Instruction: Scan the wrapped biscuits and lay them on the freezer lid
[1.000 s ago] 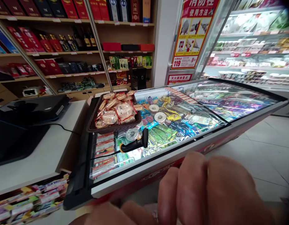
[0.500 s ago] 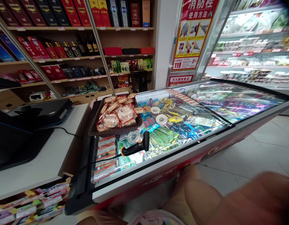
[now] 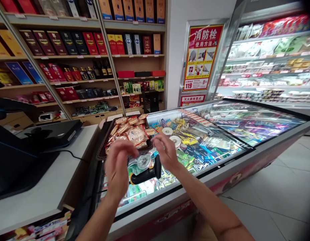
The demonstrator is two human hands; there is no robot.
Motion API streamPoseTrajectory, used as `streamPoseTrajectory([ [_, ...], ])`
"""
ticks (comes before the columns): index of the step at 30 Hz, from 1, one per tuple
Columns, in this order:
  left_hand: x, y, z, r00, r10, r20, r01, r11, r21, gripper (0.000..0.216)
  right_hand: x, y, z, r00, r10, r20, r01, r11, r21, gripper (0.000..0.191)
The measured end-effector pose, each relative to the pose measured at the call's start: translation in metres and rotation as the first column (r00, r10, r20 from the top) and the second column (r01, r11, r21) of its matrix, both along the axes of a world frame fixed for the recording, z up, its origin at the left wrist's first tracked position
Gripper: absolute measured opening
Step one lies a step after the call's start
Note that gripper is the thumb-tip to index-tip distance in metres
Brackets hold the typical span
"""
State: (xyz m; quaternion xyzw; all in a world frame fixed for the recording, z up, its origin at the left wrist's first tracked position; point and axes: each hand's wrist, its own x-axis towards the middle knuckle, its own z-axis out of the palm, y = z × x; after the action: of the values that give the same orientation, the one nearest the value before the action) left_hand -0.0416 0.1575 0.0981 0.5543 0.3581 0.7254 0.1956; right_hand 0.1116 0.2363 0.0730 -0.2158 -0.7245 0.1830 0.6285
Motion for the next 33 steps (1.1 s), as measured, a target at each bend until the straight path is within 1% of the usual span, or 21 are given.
streamPoseTrajectory([
  [1, -0.002, 0.014, 0.000, 0.999, -0.034, -0.015, 0.033, 0.997, -0.071, 0.034, -0.010, 0.019, -0.003, 0.996, 0.006, 0.093, 0.000, 0.998, -0.066, 0.029],
  [2, -0.005, 0.029, 0.002, 0.999, -0.047, 0.003, 0.047, 0.981, -0.190, 0.035, -0.017, 0.036, -0.007, 0.978, -0.010, 0.207, 0.033, 0.994, -0.106, 0.031],
  [4, -0.012, 0.058, 0.007, 0.999, -0.043, 0.000, 0.041, 0.971, -0.236, 0.037, -0.025, 0.063, -0.011, 0.918, -0.031, 0.396, 0.102, 0.982, -0.158, 0.032],
  [6, -0.021, 0.081, 0.015, 0.998, -0.056, -0.017, 0.050, 0.966, -0.253, 0.041, -0.028, 0.081, -0.009, 0.882, -0.021, 0.471, 0.132, 0.970, -0.205, 0.032],
  [7, -0.025, 0.089, 0.019, 0.997, -0.067, -0.024, 0.058, 0.965, -0.257, 0.042, -0.028, 0.088, -0.006, 0.885, -0.009, 0.466, 0.133, 0.963, -0.233, 0.033],
  [9, -0.031, 0.099, 0.028, 0.997, -0.081, -0.018, 0.074, 0.963, -0.258, 0.046, -0.027, 0.096, 0.004, 0.914, 0.006, 0.405, 0.121, 0.950, -0.287, 0.036],
  [12, -0.035, 0.103, 0.038, 0.996, -0.074, 0.039, 0.082, 0.966, -0.244, 0.049, -0.026, 0.101, 0.018, 0.964, 0.020, 0.265, 0.067, 0.946, -0.318, 0.042],
  [16, -0.038, 0.101, 0.042, 0.991, -0.034, 0.128, 0.063, 0.971, -0.232, 0.052, -0.031, 0.099, 0.028, 0.996, 0.083, 0.045, -0.063, 0.940, -0.337, 0.049],
  [18, -0.039, 0.102, 0.040, 0.985, -0.029, 0.172, 0.075, 0.961, -0.266, 0.060, -0.037, 0.098, 0.031, 0.991, 0.118, -0.063, -0.133, 0.909, -0.395, 0.055],
  [19, -0.041, 0.104, 0.038, 0.981, -0.031, 0.191, 0.087, 0.952, -0.295, 0.065, -0.039, 0.099, 0.032, 0.985, 0.138, -0.104, -0.170, 0.879, -0.445, 0.059],
  [21, -0.045, 0.109, 0.034, 0.975, -0.060, 0.214, 0.137, 0.920, -0.368, 0.070, -0.043, 0.102, 0.035, 0.968, 0.190, -0.167, -0.251, 0.792, -0.556, 0.068],
  [22, -0.049, 0.113, 0.032, 0.972, -0.077, 0.222, 0.163, 0.901, -0.403, 0.072, -0.043, 0.105, 0.037, 0.953, 0.231, -0.197, -0.304, 0.734, -0.607, 0.071],
  [24, -0.058, 0.120, 0.027, 0.960, -0.133, 0.247, 0.239, 0.850, -0.470, 0.074, -0.041, 0.113, 0.041, 0.900, 0.346, -0.266, -0.429, 0.595, -0.680, 0.076],
  [26, -0.069, 0.126, 0.024, 0.936, -0.198, 0.291, 0.329, 0.785, -0.525, 0.075, -0.037, 0.122, 0.043, 0.823, 0.461, -0.331, -0.539, 0.453, -0.710, 0.079],
  [27, -0.074, 0.128, 0.022, 0.923, -0.222, 0.314, 0.367, 0.757, -0.541, 0.075, -0.036, 0.128, 0.043, 0.790, 0.506, -0.347, -0.570, 0.396, -0.720, 0.080],
  [28, -0.079, 0.130, 0.020, 0.911, -0.241, 0.334, 0.397, 0.730, -0.556, 0.074, -0.035, 0.133, 0.042, 0.766, 0.539, -0.350, -0.583, 0.354, -0.731, 0.081],
  [30, -0.086, 0.133, 0.017, 0.903, -0.247, 0.351, 0.417, 0.696, -0.584, 0.074, -0.037, 0.143, 0.037, 0.749, 0.580, -0.321, -0.561, 0.298, -0.772, 0.082],
  [33, -0.092, 0.137, 0.012, 0.912, -0.217, 0.349, 0.399, 0.670, -0.626, 0.074, -0.044, 0.155, 0.026, 0.755, 0.609, -0.243, -0.478, 0.258, -0.840, 0.082],
])
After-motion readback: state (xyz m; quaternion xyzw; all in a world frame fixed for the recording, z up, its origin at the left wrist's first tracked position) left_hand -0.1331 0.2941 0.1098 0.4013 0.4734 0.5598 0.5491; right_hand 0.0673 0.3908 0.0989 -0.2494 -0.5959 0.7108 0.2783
